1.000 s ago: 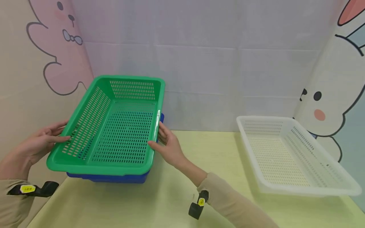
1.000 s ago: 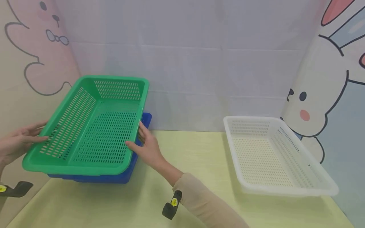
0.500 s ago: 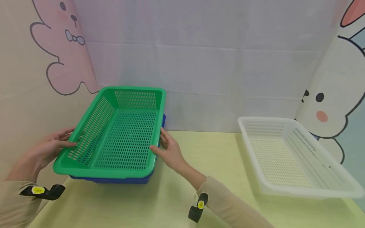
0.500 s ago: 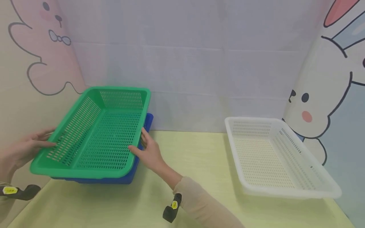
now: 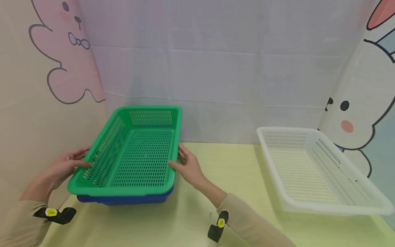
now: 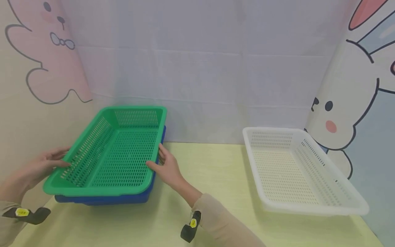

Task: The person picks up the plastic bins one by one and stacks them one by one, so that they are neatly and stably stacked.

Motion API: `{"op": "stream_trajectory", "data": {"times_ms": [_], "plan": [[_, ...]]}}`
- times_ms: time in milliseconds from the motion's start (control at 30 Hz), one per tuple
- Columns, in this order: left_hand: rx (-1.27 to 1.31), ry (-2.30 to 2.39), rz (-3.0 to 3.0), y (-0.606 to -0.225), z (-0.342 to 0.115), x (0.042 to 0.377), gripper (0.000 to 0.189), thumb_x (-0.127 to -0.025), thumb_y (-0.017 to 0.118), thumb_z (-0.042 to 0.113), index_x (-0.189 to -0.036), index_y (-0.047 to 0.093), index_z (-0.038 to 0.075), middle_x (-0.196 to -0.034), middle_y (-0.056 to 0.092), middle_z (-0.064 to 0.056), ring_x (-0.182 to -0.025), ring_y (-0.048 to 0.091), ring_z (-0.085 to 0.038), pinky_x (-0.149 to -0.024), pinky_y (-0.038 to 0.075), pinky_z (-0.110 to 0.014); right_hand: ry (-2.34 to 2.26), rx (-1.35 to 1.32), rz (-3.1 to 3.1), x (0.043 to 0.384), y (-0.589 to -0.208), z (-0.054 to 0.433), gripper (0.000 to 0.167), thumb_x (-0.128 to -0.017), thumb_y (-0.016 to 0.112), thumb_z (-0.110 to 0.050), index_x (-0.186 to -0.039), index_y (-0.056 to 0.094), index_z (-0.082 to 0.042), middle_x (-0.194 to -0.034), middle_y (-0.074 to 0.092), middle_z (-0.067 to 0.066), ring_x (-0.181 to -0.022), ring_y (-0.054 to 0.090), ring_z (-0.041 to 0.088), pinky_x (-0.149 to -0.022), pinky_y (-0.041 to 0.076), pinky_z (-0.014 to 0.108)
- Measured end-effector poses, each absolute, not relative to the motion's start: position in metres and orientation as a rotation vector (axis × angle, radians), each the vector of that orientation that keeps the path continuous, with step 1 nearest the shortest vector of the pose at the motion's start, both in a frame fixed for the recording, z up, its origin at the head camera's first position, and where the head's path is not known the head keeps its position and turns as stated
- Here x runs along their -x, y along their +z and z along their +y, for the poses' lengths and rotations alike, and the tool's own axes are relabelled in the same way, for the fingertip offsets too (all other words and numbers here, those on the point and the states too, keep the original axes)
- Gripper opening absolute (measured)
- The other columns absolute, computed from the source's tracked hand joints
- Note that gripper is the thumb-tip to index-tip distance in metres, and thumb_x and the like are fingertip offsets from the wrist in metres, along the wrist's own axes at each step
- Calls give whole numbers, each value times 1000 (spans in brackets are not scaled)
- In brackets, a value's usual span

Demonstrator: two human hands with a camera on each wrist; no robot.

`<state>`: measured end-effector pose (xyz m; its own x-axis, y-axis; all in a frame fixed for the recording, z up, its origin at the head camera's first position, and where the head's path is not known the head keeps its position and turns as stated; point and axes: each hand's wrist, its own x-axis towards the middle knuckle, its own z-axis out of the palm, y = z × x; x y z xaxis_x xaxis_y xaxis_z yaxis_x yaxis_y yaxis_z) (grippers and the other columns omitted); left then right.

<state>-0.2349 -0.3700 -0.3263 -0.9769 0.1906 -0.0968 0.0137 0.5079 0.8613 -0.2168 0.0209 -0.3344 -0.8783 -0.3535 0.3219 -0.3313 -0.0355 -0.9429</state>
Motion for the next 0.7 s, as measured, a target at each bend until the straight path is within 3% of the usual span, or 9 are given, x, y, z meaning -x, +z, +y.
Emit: {"op": "stream_trajectory", "data": {"times_ms": [100,167,267,333,500,700], "plan": [[-156,1494,2540,-329,-368,235,79,-86,61,15,-144,10,0,-109,44,26,-89,43,14,-94,19,-68,-2114,737,2151,219,-338,22,69,-87,56,0,-141,15,7,-144,23,21,-131,28,31,-105,26,42],[-154,1482,2541,-331,-367,235,79,-86,60,16,-144,10,0,-127,45,8,-90,43,15,-95,19,-68,-2123,714,2135,220,-341,22,69,-86,57,0,-141,16,6,-144,24,21,-131,28,31,-105,26,42],[-153,1430,2573,-334,-366,234,77,-87,58,17,-144,9,-2,-143,25,-24,-93,41,12,-94,22,-67,-2139,685,2100,222,-345,21,68,-86,57,0,-141,17,7,-142,27,22,-130,30,32,-104,27,42],[-152,1389,2601,-336,-366,233,76,-88,56,17,-143,9,-4,-142,15,-34,-93,39,11,-92,24,-67,-2148,667,2073,224,-348,20,67,-86,56,0,-141,18,6,-141,29,22,-129,31,33,-103,30,41],[-145,1323,2649,-340,-366,231,72,-90,54,19,-141,12,-8,-139,21,-36,-87,39,16,-89,30,-65,-2151,639,2035,227,-355,19,65,-87,55,-1,-141,20,5,-140,33,21,-127,34,35,-99,36,37],[-138,1295,2674,-345,-367,233,70,-90,54,19,-140,15,-9,-138,24,-35,-85,44,15,-88,39,-57,-2131,633,2057,229,-359,20,64,-88,55,-4,-141,20,6,-140,32,22,-127,35,34,-99,35,38]]}}
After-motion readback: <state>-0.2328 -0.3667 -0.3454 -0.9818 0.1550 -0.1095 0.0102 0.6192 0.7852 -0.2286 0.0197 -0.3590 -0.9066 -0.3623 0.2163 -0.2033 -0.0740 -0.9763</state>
